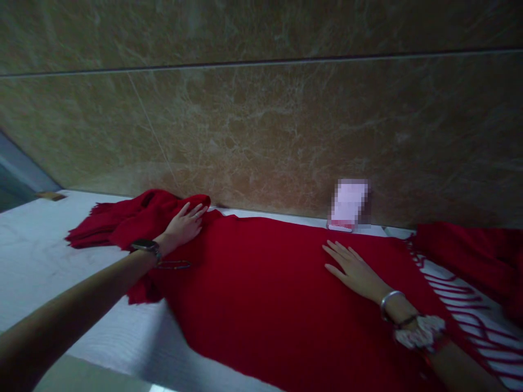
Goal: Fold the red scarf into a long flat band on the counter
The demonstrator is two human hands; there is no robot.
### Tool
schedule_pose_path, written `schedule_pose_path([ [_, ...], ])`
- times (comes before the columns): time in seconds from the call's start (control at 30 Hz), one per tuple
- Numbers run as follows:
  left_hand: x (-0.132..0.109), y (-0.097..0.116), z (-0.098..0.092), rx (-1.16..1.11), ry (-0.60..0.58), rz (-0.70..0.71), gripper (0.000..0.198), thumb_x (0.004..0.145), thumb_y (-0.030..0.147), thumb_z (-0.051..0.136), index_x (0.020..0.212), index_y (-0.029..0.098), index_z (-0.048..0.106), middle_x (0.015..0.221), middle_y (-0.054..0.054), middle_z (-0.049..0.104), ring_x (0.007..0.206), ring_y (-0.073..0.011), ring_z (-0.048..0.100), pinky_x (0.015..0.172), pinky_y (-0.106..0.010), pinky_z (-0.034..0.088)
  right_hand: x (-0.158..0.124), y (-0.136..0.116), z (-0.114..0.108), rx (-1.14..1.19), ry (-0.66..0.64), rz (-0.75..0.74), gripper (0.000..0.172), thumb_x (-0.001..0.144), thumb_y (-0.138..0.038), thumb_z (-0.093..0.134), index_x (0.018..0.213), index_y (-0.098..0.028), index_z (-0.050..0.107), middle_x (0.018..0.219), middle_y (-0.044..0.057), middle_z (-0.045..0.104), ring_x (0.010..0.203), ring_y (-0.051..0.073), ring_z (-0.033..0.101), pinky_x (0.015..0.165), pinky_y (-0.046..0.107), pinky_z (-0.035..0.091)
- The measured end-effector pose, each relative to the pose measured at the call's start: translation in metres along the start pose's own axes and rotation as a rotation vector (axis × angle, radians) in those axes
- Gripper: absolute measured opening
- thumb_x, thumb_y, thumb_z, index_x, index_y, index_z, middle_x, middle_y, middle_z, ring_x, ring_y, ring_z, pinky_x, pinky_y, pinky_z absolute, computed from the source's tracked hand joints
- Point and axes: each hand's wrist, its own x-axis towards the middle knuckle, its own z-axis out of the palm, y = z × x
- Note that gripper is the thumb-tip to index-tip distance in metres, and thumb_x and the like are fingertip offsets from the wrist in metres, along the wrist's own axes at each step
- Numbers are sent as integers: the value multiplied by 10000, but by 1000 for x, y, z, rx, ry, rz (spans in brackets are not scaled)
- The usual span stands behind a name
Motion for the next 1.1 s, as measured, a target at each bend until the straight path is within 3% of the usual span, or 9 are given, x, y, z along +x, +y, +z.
schedule_pose_path([
  [0.17, 28, 39, -17, -168, -43, 26, 388, 860, 215, 338, 1138, 100, 583, 1332, -150, 437, 1257, -271, 353, 1044, -427, 232, 5, -13, -4, -16, 33, -40, 626, 855, -550, 285, 1359, -182, 338, 1443, 104, 269, 1333, 260, 173, 1061, 508, 183],
  [0.3, 51, 54, -13, -333, -107, 104, 399, 872, 275, 349, 1194, 129, 535, 1249, -104, 535, 1133, -196, 501, 965, -294, 364, 7, -19, 1, -2, -2, -77, 581, 857, -533, 305, 1351, -231, 352, 1433, 85, 298, 1324, 255, 210, 1054, 523, 181],
  [0.47, 75, 36, -6, -331, -70, 2, 344, 846, 187, 336, 1017, 130, 629, 1039, -104, 651, 964, -182, 596, 867, -269, 428, 9, -15, 6, -5, -39, -53, 559, 857, -502, 319, 1337, -223, 378, 1417, 93, 327, 1315, 257, 237, 1052, 529, 186],
  [0.67, 92, 2, -12, -312, -74, -86, 262, 835, 206, 400, 835, 184, 661, 791, -44, 685, 746, -162, 635, 704, -223, 468, 9, -12, 7, 15, -17, -50, 554, 846, -518, 335, 1325, -246, 398, 1416, 80, 339, 1309, 263, 254, 1045, 527, 218],
  [0.73, 90, 3, -15, -290, -33, -130, 265, 845, 213, 400, 941, 167, 642, 870, -72, 673, 817, -189, 626, 749, -265, 466, 9, -13, 6, 15, -23, -48, 558, 845, -519, 335, 1325, -241, 400, 1415, 81, 340, 1310, 262, 252, 1048, 524, 214],
  [0.83, 77, 23, -19, -269, 58, -167, 355, 882, 231, 354, 1179, 130, 520, 1144, -133, 570, 1033, -225, 545, 883, -343, 414, 9, -14, 5, 9, -41, -37, 570, 846, -519, 328, 1325, -221, 401, 1417, 90, 332, 1313, 266, 240, 1050, 528, 206],
  [0.93, 50, 44, -14, -297, 104, -44, 404, 904, 294, 346, 1265, 142, 445, 1321, -126, 428, 1191, -217, 417, 1004, -352, 308, 9, -13, 6, 1, -34, -35, 570, 845, -522, 327, 1325, -223, 402, 1418, 89, 329, 1313, 271, 239, 1046, 535, 208],
  [1.0, 26, 49, -6, -331, 75, 72, 447, 914, 359, 322, 1305, 158, 404, 1395, -119, 341, 1265, -223, 324, 1043, -364, 249, 9, -11, 9, -8, -13, -37, 568, 841, -528, 333, 1325, -238, 400, 1418, 82, 332, 1312, 276, 240, 1042, 541, 215],
  [1.1, -4, 42, 8, -387, -84, 178, 474, 921, 413, 291, 1350, 217, 340, 1447, -77, 258, 1324, -208, 217, 1066, -369, 197, 10, -7, 14, -21, 6, -42, 568, 838, -538, 327, 1329, -259, 390, 1419, 71, 334, 1309, 280, 248, 1036, 547, 223],
])
